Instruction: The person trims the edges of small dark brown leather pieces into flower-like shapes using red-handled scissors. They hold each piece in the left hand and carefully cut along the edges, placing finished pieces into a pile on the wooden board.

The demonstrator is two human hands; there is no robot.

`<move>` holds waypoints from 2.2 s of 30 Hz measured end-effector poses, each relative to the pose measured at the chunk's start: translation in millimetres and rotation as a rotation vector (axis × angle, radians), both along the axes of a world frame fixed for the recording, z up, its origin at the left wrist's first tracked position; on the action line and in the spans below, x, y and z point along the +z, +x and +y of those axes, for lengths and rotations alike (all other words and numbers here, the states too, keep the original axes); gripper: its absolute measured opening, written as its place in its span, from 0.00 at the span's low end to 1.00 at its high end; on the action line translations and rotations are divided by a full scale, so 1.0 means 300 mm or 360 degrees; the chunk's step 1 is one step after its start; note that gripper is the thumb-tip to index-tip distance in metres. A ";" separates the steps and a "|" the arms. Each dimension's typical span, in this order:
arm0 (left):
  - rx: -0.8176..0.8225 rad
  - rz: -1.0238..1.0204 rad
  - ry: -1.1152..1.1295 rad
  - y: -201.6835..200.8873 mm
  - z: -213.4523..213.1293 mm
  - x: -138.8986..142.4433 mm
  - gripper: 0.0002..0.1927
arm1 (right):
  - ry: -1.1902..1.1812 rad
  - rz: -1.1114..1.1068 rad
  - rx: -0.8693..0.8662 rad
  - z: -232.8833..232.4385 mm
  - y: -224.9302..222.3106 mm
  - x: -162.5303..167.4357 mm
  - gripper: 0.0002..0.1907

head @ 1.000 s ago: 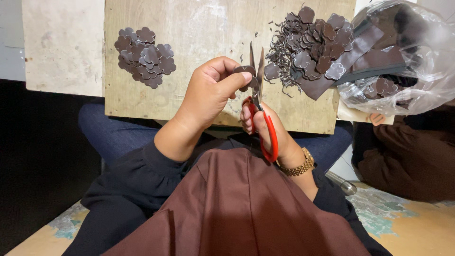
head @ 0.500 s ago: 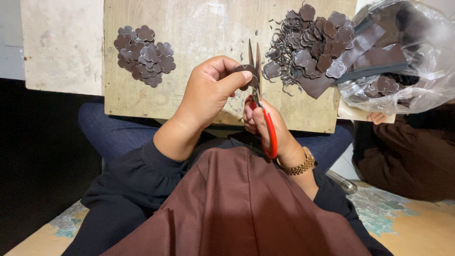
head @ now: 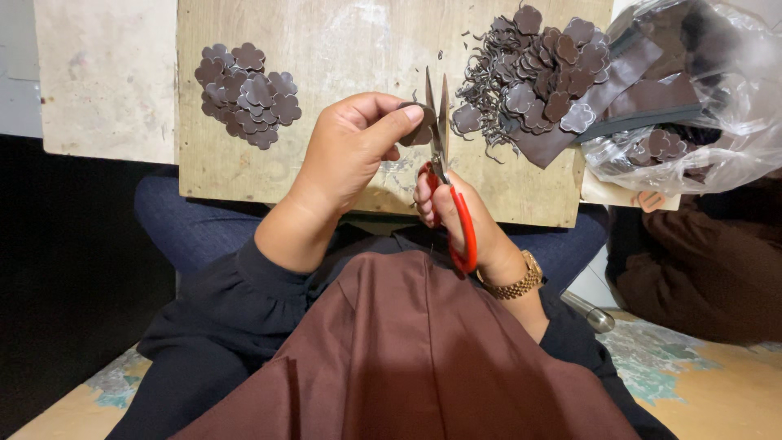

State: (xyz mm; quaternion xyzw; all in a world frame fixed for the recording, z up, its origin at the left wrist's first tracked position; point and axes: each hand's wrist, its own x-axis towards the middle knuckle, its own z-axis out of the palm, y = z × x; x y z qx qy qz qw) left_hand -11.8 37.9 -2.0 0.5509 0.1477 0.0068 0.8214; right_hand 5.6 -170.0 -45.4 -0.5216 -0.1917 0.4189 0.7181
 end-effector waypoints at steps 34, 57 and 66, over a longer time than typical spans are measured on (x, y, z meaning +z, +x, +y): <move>0.0260 0.0091 -0.0126 0.005 -0.085 -0.027 0.11 | 0.0105 0.0121 -0.0093 0.025 -0.018 0.031 0.22; 0.0016 -0.0055 -0.0019 -0.002 -0.027 0.011 0.12 | -0.0097 -0.0035 -0.0013 -0.008 -0.007 0.003 0.26; 0.0121 -0.0123 0.0070 -0.003 -0.049 -0.007 0.11 | -0.0082 -0.0012 -0.0014 -0.004 -0.009 -0.007 0.25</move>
